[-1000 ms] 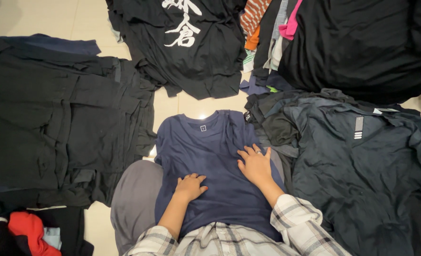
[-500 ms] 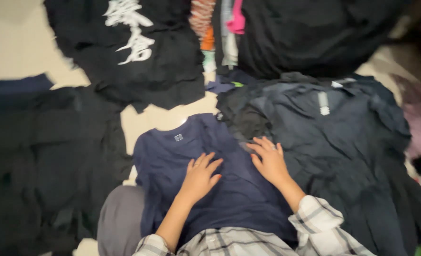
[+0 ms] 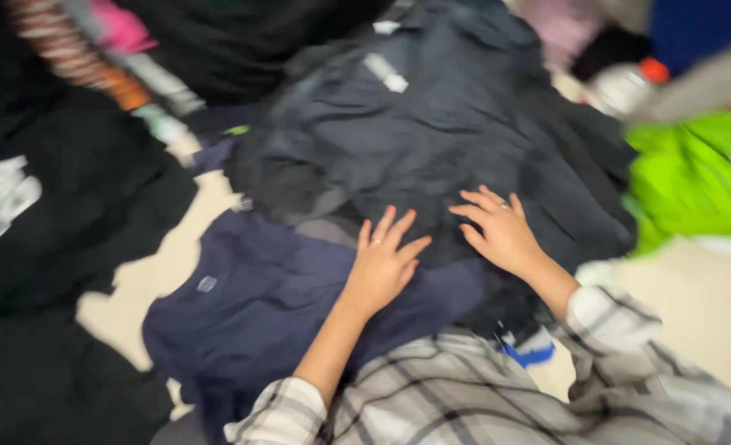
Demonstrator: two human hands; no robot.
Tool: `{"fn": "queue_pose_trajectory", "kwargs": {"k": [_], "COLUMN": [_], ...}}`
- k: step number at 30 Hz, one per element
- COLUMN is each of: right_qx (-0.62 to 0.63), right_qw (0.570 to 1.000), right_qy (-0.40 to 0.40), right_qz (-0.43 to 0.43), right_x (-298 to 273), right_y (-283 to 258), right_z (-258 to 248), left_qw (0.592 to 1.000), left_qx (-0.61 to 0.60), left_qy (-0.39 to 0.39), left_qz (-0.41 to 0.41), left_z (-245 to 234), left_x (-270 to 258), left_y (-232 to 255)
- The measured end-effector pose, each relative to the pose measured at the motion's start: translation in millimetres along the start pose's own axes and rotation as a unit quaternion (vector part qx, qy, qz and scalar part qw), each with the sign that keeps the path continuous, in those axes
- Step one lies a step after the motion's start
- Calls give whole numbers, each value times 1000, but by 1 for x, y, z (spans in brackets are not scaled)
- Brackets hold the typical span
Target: Attaching tags to various clothing items using a handheld tagging gun
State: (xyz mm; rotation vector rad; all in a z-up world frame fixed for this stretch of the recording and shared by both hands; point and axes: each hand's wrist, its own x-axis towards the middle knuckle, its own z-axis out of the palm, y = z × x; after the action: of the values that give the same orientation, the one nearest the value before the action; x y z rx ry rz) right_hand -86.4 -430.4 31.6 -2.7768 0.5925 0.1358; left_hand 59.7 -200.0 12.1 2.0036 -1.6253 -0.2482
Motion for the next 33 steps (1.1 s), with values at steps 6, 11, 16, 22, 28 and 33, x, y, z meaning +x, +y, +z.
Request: {"fn": "queue_pose_trajectory", "kwargs": {"k": [6,11,16,22,28,33], "right_qx": [-19,-9,5,70,-36,-181], "right_qw": [995,974,930,912,938,927], "right_qy": [-60,-161,-322,-360,-312,-321], "right_qz": [80,160,176,182,148,68], "right_x": [-45,-100,-168,-208,-226,-242], "right_y": [50,120,160,129,125,113], "right_z": [8,72,138,168,174,169], "left_qw": [995,966,959,961,961,964], "left_qx": [-52,-40,-26,-13,-7,8], "left_qy": [-61,-234,-264,-253,-255,-239], "left_qz": [67,98,104,107,106,116], "left_z": [50,84,89,84,80,85], "left_x": [13,-4,-9,-11,-7,-12], "left_y": [35,36,20,22,24,23]}}
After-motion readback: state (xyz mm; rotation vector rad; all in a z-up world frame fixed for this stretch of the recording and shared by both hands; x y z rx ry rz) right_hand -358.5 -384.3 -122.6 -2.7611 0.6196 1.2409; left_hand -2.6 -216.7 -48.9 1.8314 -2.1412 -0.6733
